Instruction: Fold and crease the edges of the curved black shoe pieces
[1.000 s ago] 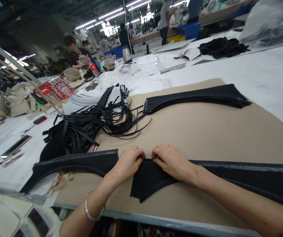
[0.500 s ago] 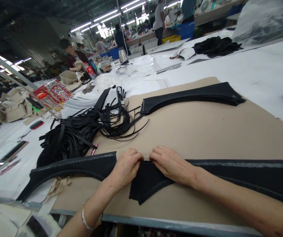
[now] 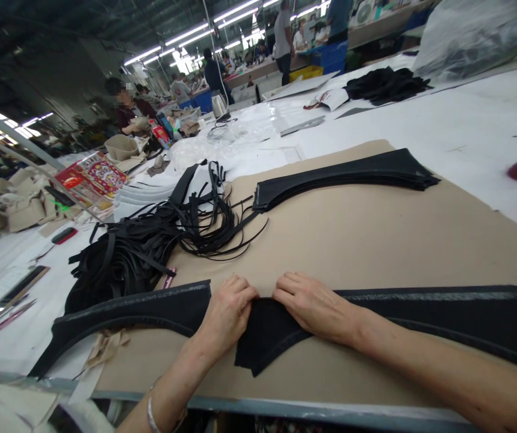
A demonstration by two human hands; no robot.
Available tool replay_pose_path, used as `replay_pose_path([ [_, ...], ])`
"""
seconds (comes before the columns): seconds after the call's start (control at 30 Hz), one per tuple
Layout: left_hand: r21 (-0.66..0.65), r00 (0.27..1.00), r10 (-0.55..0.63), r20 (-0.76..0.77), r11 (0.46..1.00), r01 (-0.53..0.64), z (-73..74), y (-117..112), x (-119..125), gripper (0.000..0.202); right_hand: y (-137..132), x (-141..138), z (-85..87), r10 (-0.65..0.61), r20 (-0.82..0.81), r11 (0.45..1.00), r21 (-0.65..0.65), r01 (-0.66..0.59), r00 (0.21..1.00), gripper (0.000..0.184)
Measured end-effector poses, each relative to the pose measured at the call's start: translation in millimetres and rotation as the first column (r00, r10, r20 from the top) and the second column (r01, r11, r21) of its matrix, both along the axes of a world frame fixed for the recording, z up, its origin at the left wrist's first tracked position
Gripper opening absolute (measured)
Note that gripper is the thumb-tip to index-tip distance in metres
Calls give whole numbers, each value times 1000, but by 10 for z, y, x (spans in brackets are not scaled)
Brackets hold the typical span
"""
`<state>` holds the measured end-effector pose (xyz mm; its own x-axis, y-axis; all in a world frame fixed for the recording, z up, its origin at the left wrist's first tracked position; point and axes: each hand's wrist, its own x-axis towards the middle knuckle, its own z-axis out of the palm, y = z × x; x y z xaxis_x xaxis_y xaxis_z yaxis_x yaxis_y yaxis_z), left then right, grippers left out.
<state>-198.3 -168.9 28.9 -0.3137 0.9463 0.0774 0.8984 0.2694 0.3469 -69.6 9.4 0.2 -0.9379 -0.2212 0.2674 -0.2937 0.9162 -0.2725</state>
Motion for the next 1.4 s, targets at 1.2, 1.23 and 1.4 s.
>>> replay_pose_path([
  [1.2, -21, 897, -8, -441, 1000, -1, -119, -341, 263, 41, -10, 136, 114, 61, -35, 982, 181, -54, 997, 9],
  [1.23, 0, 887, 17, -461, 1000, -19, -109, -361, 245, 39, -10, 137, 116, 61, -34, 982, 181, -54, 998, 9],
  [1.4, 196, 839, 248, -484, 965, -172, -63, -267, 325, 32, -10, 125, 117, 64, -48, 981, 187, -54, 997, 10],
])
